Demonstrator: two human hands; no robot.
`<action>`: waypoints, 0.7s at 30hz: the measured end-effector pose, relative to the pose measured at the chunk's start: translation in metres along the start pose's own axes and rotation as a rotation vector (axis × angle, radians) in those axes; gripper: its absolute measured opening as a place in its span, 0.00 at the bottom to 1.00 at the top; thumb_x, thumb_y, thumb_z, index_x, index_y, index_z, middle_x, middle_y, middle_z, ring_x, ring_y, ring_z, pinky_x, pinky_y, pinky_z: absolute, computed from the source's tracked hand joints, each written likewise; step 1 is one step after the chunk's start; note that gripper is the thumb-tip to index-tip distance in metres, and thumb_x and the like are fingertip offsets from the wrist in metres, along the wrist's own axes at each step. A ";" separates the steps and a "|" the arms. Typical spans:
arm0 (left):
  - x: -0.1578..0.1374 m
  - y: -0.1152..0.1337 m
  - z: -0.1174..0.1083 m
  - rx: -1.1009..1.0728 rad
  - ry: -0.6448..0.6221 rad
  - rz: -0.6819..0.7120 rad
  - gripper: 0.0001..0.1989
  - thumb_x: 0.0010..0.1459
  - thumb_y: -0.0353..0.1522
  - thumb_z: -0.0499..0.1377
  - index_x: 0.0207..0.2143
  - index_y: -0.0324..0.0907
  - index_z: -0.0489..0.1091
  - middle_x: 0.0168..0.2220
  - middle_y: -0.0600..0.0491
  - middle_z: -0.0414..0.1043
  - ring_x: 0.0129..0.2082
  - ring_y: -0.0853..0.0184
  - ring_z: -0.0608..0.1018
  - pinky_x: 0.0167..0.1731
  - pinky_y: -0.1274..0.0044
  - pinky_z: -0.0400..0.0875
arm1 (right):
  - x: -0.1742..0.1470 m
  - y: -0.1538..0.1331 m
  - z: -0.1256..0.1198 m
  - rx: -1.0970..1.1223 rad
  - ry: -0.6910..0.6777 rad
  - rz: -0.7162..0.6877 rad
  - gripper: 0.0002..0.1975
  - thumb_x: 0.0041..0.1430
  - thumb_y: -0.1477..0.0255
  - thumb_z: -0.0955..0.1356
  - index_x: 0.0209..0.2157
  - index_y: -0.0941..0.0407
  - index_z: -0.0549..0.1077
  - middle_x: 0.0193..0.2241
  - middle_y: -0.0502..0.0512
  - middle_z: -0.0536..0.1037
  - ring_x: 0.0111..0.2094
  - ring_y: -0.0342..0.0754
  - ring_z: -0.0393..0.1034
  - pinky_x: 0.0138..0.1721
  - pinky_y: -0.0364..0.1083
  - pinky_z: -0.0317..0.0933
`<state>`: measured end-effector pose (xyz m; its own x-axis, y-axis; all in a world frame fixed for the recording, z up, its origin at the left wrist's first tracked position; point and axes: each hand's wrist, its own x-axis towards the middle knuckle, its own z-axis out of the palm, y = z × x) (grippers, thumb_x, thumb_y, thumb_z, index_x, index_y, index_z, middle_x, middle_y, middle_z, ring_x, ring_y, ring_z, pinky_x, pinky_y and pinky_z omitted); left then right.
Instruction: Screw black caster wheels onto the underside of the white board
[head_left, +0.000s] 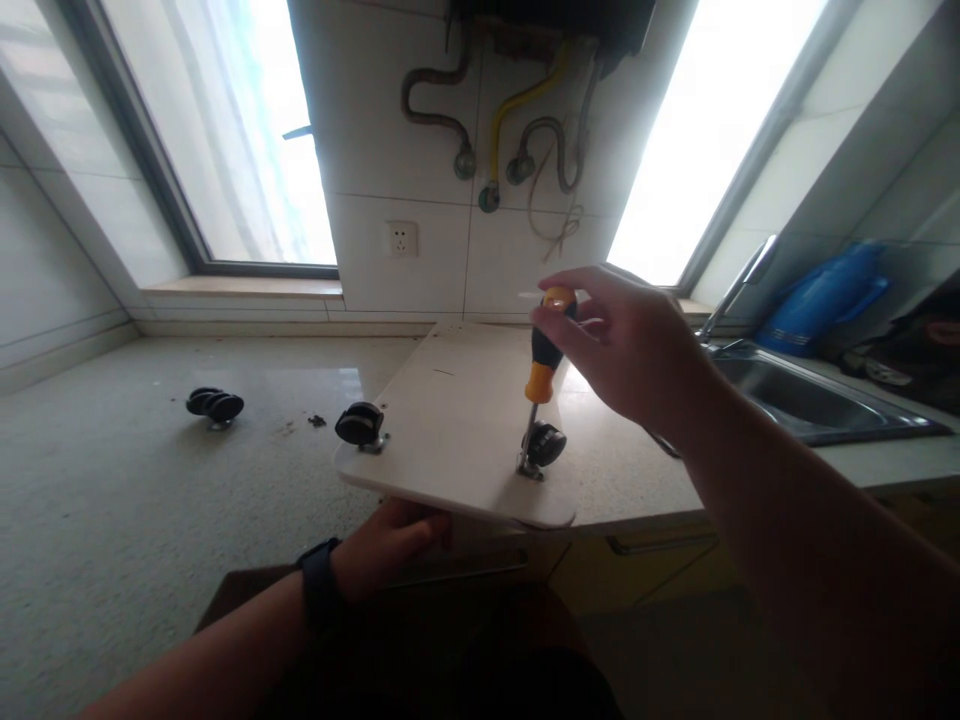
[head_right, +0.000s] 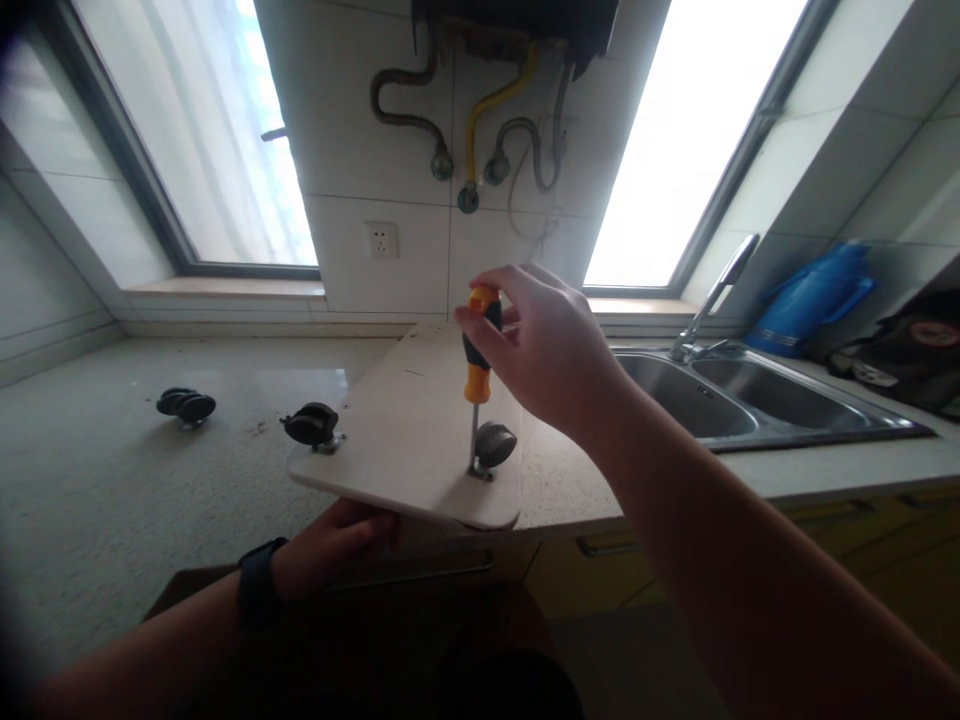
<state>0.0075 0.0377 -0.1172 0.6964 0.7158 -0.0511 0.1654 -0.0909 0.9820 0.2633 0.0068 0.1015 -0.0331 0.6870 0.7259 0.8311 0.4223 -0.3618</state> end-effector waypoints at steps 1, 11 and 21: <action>-0.002 0.004 0.001 -0.001 -0.041 0.003 0.13 0.61 0.39 0.59 0.35 0.39 0.79 0.35 0.50 0.78 0.35 0.64 0.75 0.38 0.74 0.68 | 0.002 0.003 0.001 0.125 -0.052 0.029 0.19 0.63 0.61 0.69 0.52 0.55 0.77 0.40 0.57 0.80 0.36 0.50 0.76 0.40 0.55 0.72; -0.032 0.121 0.009 0.210 -0.485 0.060 0.14 0.67 0.41 0.58 0.44 0.45 0.81 0.38 0.50 0.84 0.36 0.63 0.82 0.38 0.73 0.75 | -0.001 0.017 0.005 0.707 -0.233 0.134 0.21 0.55 0.67 0.75 0.48 0.53 0.68 0.41 0.53 0.78 0.43 0.50 0.77 0.48 0.56 0.74; 0.041 0.149 0.027 0.256 0.174 0.344 0.22 0.60 0.44 0.67 0.50 0.39 0.72 0.46 0.45 0.78 0.40 0.63 0.79 0.40 0.71 0.74 | -0.011 -0.003 0.008 0.134 0.043 0.021 0.25 0.52 0.60 0.77 0.49 0.52 0.73 0.40 0.54 0.75 0.34 0.48 0.72 0.33 0.51 0.68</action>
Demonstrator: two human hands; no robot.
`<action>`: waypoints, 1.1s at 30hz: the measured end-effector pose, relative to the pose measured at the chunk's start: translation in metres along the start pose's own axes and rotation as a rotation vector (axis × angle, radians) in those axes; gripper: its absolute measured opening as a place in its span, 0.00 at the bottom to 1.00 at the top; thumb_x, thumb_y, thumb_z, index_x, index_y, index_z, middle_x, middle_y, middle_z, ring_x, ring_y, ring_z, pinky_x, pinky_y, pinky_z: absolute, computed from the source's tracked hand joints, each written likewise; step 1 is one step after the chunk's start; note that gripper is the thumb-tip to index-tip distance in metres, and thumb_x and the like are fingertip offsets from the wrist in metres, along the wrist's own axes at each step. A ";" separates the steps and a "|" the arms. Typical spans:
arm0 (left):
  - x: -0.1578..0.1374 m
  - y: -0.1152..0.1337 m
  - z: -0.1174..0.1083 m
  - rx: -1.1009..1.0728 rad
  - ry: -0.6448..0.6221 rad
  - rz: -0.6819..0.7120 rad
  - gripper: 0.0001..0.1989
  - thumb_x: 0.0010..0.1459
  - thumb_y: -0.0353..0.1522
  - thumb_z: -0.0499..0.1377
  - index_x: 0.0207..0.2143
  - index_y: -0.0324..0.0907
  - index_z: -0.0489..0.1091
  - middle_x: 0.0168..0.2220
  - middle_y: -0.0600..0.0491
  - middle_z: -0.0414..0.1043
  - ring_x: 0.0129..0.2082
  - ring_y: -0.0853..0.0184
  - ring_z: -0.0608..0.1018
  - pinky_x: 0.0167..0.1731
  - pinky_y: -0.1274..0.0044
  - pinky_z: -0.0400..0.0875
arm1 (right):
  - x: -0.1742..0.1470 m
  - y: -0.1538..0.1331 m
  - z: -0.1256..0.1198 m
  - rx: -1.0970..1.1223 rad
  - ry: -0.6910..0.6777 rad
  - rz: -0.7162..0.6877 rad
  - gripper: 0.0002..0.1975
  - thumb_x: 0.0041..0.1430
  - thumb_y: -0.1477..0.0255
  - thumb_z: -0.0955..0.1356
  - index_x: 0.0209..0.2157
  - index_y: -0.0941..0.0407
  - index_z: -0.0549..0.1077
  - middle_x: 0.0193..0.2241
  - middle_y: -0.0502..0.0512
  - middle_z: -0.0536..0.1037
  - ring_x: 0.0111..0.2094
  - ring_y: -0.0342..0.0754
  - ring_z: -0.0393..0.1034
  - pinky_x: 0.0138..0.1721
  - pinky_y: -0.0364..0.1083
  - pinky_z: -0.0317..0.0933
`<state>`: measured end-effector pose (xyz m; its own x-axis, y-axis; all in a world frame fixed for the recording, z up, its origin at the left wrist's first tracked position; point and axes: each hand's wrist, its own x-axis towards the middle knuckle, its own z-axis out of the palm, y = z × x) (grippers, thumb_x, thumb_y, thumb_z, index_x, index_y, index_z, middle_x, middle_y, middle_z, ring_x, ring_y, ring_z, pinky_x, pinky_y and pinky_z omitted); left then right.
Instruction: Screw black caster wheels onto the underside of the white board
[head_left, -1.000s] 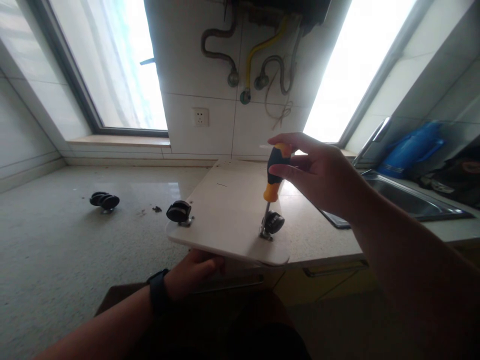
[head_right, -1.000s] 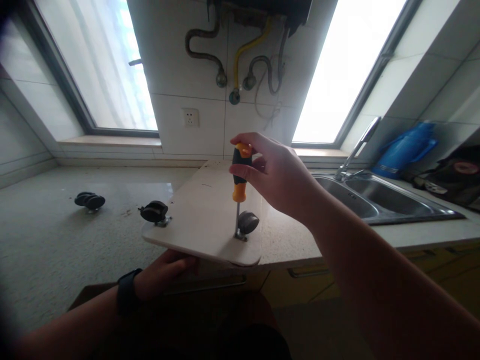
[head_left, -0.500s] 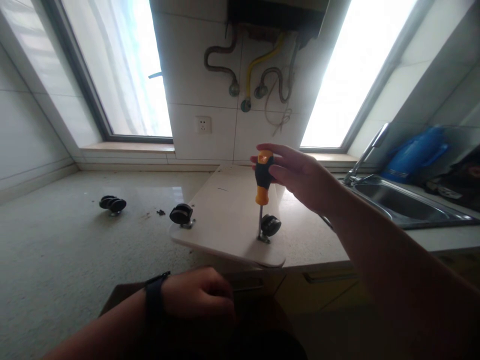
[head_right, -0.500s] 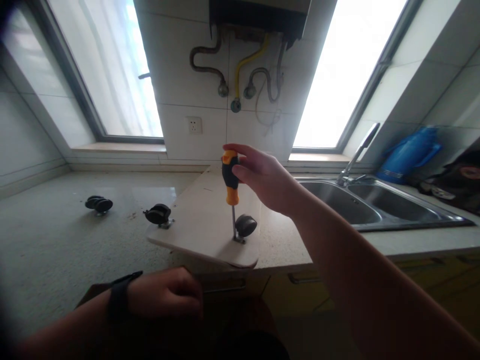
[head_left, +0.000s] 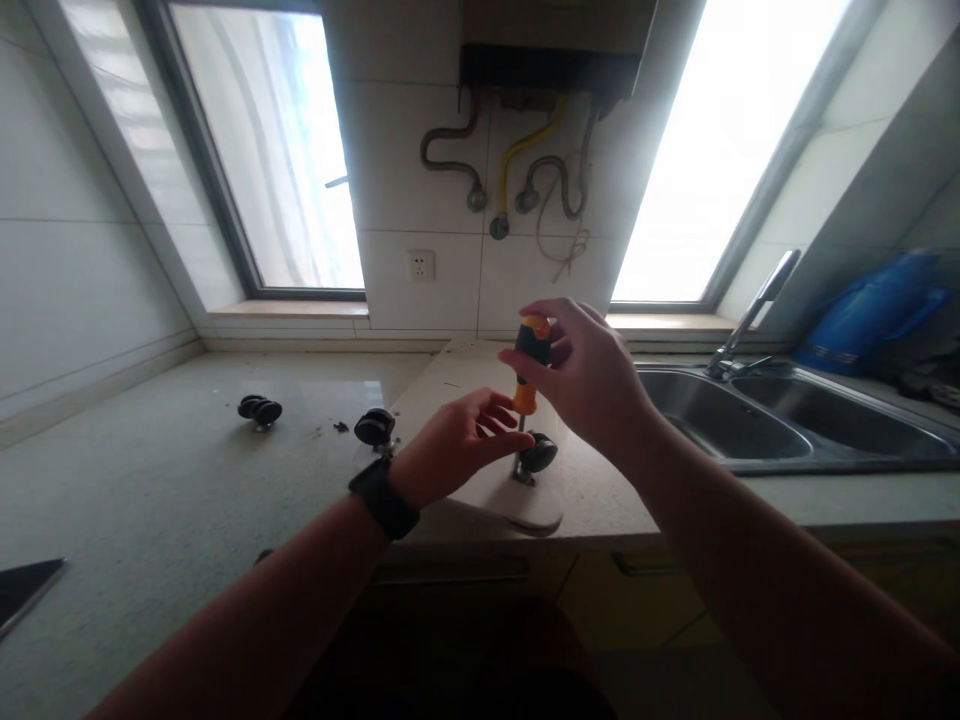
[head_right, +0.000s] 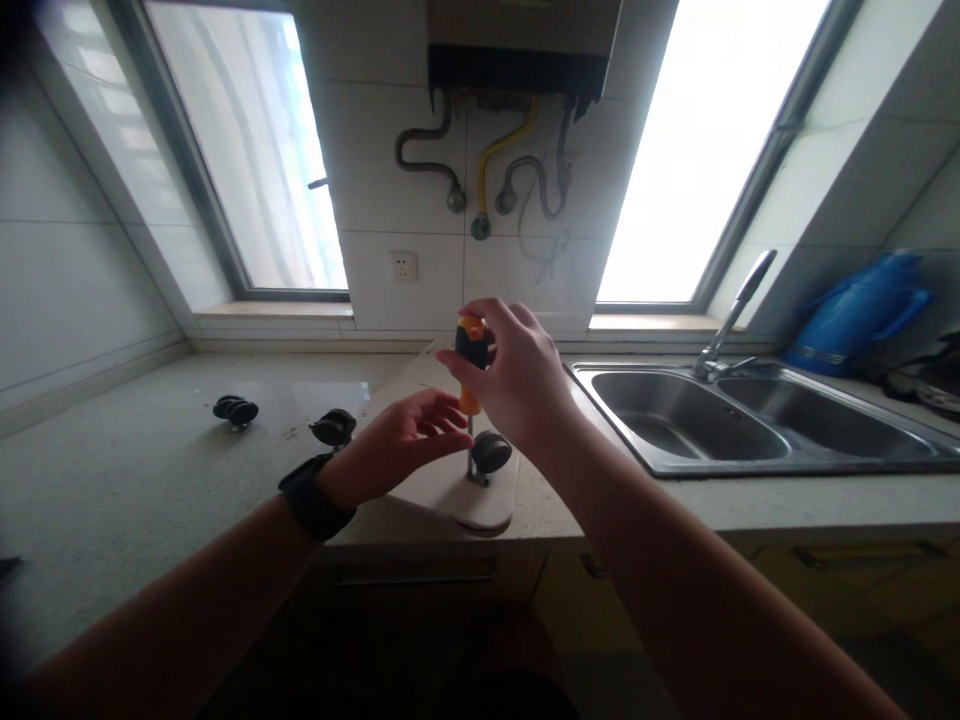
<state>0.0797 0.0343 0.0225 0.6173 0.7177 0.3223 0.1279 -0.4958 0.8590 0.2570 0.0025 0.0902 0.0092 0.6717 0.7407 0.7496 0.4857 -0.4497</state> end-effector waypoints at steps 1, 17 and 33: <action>0.004 -0.002 0.005 -0.006 0.009 -0.012 0.22 0.59 0.44 0.67 0.48 0.38 0.72 0.43 0.45 0.78 0.38 0.64 0.79 0.39 0.71 0.74 | 0.000 -0.001 0.000 -0.030 0.004 -0.013 0.23 0.53 0.60 0.77 0.48 0.53 0.73 0.41 0.55 0.75 0.35 0.48 0.72 0.33 0.52 0.68; 0.017 -0.018 0.022 -0.294 0.090 0.033 0.09 0.58 0.35 0.68 0.36 0.37 0.80 0.32 0.50 0.81 0.32 0.67 0.79 0.39 0.72 0.72 | 0.016 0.009 -0.017 0.390 -0.233 0.134 0.23 0.47 0.65 0.79 0.45 0.54 0.73 0.38 0.55 0.79 0.37 0.50 0.76 0.39 0.54 0.74; 0.015 -0.021 0.031 -0.296 0.092 0.064 0.09 0.58 0.37 0.68 0.33 0.38 0.82 0.29 0.51 0.80 0.30 0.68 0.77 0.36 0.74 0.70 | 0.016 0.008 -0.021 0.646 -0.520 0.116 0.16 0.58 0.64 0.73 0.46 0.54 0.72 0.42 0.56 0.80 0.44 0.50 0.76 0.46 0.53 0.72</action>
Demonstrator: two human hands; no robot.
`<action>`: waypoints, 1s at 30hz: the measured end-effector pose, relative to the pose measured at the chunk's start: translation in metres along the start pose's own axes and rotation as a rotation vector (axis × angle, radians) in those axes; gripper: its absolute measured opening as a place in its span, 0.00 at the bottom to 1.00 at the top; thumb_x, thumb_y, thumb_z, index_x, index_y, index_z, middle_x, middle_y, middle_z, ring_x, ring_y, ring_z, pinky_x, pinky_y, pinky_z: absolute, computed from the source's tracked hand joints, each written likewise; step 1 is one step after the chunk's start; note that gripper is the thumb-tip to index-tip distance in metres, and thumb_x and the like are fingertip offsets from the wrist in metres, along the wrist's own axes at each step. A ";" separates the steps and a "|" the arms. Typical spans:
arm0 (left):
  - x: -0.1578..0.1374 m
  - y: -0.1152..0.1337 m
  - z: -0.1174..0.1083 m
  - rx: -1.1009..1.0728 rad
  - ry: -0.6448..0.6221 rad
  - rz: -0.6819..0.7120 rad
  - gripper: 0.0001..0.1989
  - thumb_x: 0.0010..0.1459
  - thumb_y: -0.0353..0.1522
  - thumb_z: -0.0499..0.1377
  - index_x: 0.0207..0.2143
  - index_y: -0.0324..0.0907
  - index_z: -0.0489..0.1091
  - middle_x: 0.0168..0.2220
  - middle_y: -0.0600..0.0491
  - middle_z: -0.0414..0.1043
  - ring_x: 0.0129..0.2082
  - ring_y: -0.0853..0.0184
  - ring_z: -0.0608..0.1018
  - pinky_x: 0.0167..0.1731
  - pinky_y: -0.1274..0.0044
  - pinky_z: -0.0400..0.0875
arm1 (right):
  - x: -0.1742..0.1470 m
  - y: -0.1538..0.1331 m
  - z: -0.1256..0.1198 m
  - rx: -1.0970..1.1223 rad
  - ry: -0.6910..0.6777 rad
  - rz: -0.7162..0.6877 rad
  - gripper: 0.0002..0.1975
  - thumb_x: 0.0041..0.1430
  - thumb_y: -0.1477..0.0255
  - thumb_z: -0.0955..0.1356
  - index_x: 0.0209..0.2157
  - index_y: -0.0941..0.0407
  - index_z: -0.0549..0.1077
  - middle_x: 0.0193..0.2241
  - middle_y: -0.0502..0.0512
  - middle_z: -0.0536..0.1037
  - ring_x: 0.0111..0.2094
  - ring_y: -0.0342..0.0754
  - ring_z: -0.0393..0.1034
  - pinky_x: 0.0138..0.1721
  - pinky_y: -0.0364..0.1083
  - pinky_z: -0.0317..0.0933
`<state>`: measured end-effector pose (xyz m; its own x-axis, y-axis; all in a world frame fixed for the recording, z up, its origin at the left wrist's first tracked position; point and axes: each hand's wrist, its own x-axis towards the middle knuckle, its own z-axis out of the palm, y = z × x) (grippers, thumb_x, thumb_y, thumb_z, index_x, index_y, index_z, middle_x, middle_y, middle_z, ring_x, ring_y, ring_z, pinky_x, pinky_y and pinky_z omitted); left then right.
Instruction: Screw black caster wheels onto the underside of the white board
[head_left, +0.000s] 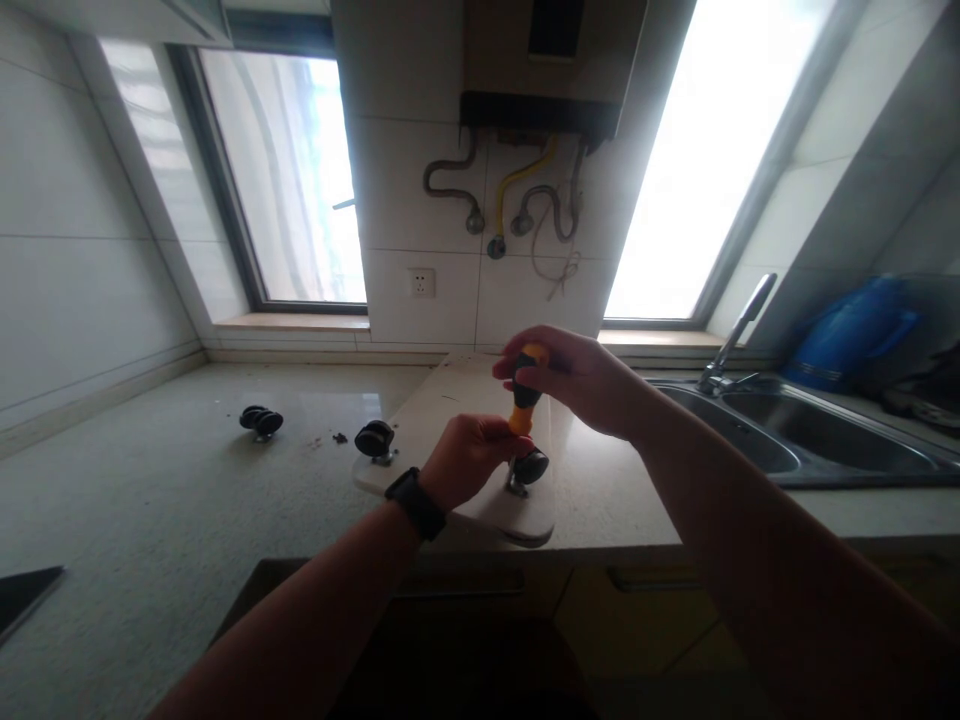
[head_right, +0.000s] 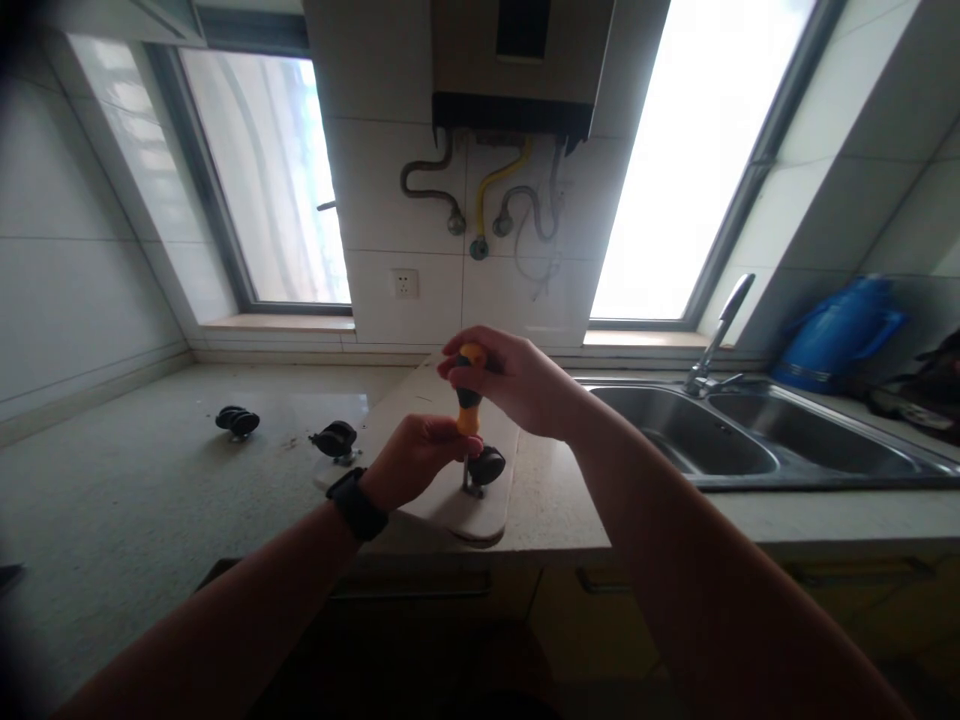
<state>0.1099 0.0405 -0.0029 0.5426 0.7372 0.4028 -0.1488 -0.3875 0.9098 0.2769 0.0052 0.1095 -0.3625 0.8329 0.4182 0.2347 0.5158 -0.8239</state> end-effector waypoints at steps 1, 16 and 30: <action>0.000 0.000 0.000 0.001 -0.003 -0.009 0.10 0.59 0.37 0.68 0.34 0.38 0.82 0.30 0.51 0.81 0.30 0.67 0.77 0.37 0.73 0.70 | 0.000 0.000 0.000 -0.092 0.083 -0.005 0.15 0.55 0.63 0.75 0.41 0.54 0.74 0.37 0.54 0.79 0.38 0.48 0.75 0.41 0.50 0.71; -0.005 -0.004 0.004 0.036 0.153 0.003 0.11 0.54 0.38 0.71 0.32 0.39 0.80 0.30 0.50 0.82 0.30 0.66 0.81 0.34 0.74 0.74 | 0.000 -0.003 0.011 -0.501 0.361 -0.056 0.12 0.59 0.59 0.70 0.38 0.53 0.70 0.32 0.53 0.78 0.29 0.45 0.70 0.31 0.48 0.66; -0.006 0.000 0.006 0.023 0.078 -0.029 0.12 0.58 0.37 0.69 0.42 0.39 0.80 0.39 0.47 0.84 0.38 0.63 0.83 0.42 0.71 0.77 | -0.002 -0.002 0.006 -0.736 0.574 -0.079 0.26 0.44 0.55 0.80 0.30 0.53 0.63 0.25 0.48 0.73 0.24 0.43 0.63 0.24 0.47 0.60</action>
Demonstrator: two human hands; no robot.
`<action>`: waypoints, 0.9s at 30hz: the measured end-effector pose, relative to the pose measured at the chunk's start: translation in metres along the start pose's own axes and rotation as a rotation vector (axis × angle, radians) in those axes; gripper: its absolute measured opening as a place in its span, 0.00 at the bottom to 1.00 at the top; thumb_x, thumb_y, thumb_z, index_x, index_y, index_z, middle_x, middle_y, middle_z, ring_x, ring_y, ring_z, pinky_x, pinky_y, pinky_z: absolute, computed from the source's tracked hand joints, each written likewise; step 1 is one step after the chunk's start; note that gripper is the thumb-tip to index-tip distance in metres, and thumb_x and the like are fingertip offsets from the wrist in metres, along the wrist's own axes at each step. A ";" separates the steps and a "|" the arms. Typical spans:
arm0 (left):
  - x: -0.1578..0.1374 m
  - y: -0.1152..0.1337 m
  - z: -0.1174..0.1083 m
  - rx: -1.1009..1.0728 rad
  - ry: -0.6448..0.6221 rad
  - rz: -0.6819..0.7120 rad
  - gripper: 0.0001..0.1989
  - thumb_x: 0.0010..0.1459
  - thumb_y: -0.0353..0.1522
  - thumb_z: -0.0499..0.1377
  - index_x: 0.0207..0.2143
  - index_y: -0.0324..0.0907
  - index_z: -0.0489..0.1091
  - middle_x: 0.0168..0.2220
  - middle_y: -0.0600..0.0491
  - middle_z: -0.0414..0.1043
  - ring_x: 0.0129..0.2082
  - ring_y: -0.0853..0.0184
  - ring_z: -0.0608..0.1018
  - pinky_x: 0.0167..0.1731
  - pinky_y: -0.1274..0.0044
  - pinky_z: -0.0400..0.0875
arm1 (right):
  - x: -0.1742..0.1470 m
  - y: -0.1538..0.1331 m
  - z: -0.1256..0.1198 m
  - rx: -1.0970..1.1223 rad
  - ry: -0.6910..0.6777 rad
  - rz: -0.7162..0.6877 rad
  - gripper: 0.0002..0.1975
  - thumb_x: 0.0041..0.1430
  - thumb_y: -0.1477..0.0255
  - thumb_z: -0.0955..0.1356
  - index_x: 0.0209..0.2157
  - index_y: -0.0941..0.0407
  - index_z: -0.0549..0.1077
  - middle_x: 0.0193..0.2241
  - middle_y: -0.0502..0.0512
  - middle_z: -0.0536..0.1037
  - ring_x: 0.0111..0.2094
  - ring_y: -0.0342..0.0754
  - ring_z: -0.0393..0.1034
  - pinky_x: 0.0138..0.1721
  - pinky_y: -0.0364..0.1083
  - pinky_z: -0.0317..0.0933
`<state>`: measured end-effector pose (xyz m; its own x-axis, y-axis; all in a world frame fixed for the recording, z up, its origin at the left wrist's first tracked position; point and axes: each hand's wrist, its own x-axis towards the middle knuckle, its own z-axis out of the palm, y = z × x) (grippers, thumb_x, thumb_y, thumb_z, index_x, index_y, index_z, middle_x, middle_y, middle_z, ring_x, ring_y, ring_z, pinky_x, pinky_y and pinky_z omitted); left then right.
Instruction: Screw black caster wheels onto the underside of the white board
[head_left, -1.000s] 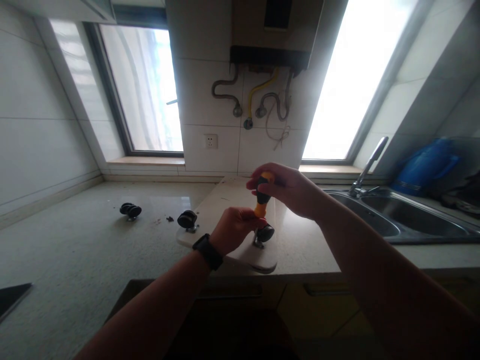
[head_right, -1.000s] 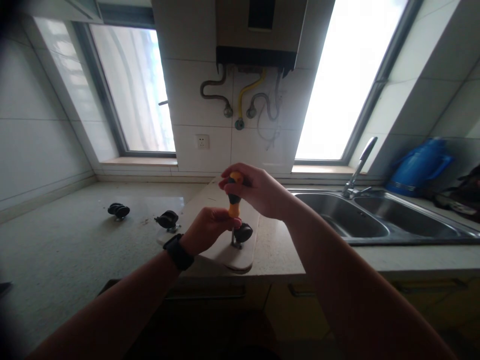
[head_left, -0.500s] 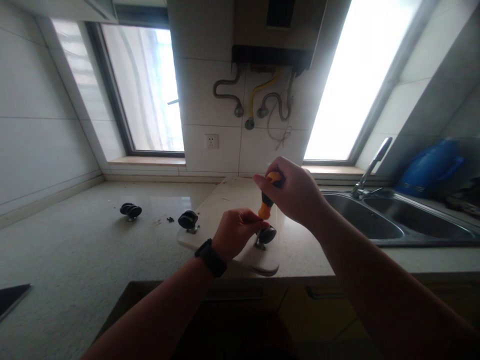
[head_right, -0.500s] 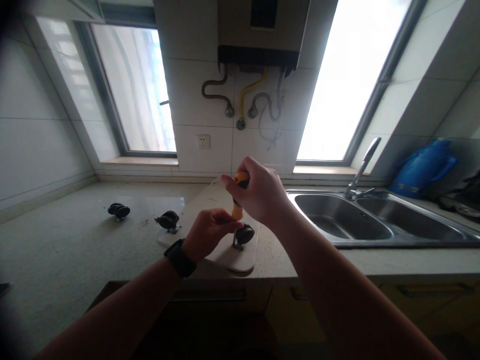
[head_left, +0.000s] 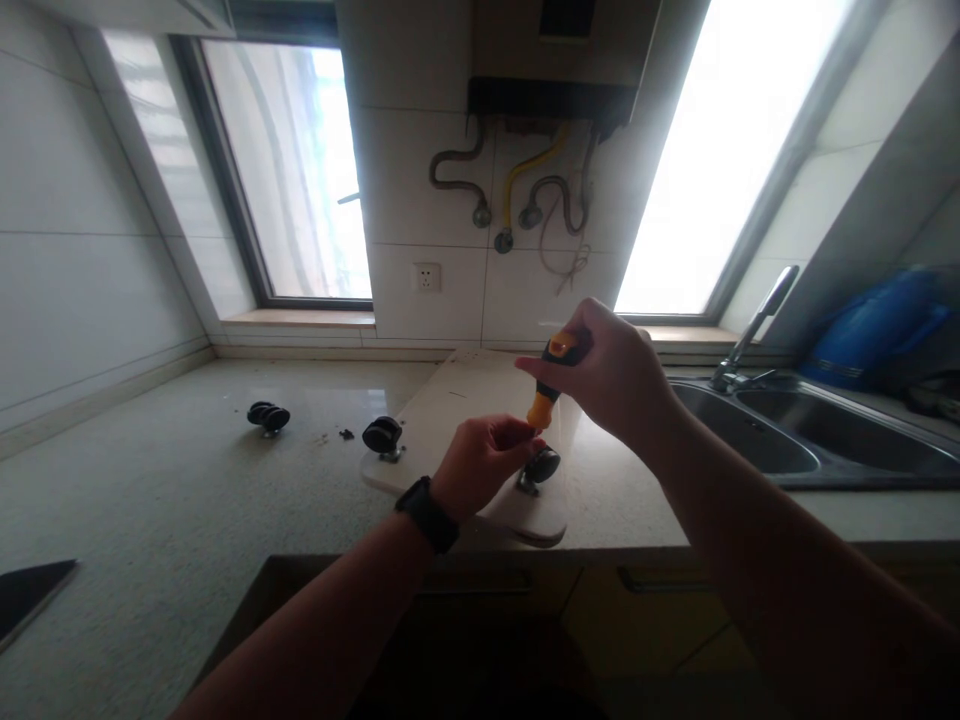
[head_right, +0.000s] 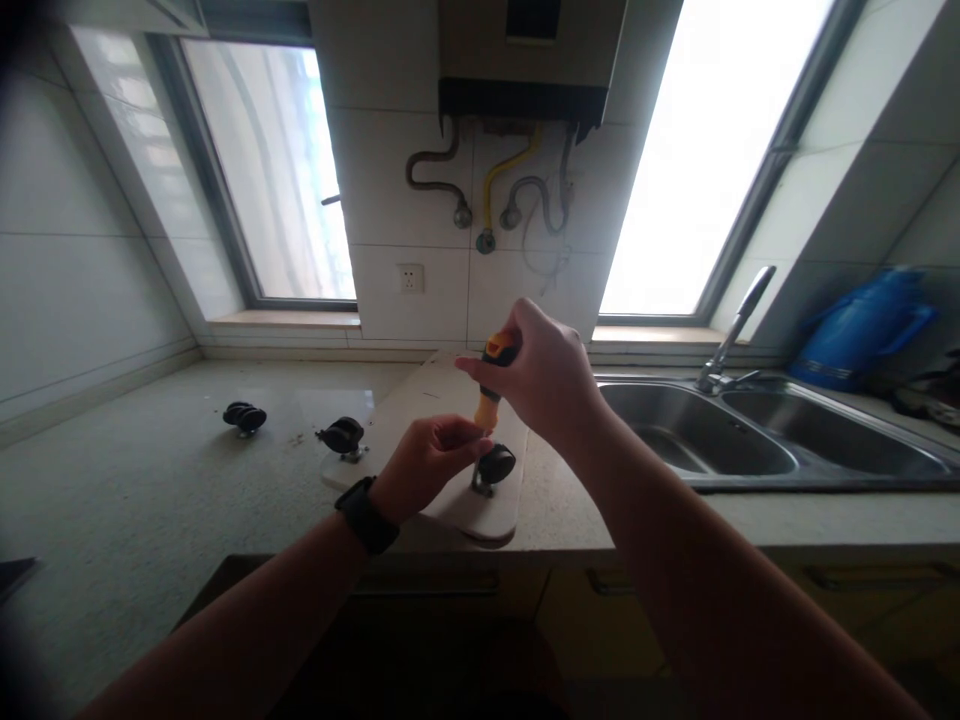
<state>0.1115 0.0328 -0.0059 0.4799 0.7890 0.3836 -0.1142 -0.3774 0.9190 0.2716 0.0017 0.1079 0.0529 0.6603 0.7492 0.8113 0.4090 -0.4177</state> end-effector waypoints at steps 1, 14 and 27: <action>0.000 0.000 0.001 -0.005 0.008 0.000 0.12 0.57 0.37 0.70 0.41 0.39 0.80 0.38 0.47 0.84 0.37 0.63 0.83 0.42 0.70 0.77 | 0.000 -0.001 0.001 -0.062 0.010 -0.004 0.27 0.44 0.54 0.80 0.29 0.52 0.62 0.25 0.48 0.73 0.24 0.43 0.62 0.24 0.47 0.59; 0.001 -0.011 -0.008 -0.034 -0.035 0.009 0.13 0.61 0.37 0.66 0.45 0.40 0.81 0.41 0.47 0.84 0.40 0.63 0.82 0.46 0.67 0.75 | -0.004 0.002 -0.005 0.361 -0.447 0.026 0.28 0.62 0.69 0.68 0.63 0.53 0.67 0.50 0.60 0.78 0.43 0.51 0.76 0.45 0.53 0.73; -0.002 -0.007 -0.007 0.009 -0.002 0.027 0.14 0.57 0.40 0.69 0.41 0.39 0.80 0.37 0.48 0.82 0.36 0.63 0.81 0.41 0.71 0.74 | -0.008 -0.017 -0.003 0.064 -0.229 0.036 0.21 0.49 0.64 0.79 0.42 0.54 0.73 0.35 0.54 0.80 0.31 0.50 0.75 0.32 0.51 0.70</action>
<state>0.1051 0.0376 -0.0119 0.4790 0.7774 0.4077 -0.1190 -0.4027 0.9076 0.2592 -0.0126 0.1106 -0.0585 0.7977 0.6002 0.7724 0.4170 -0.4790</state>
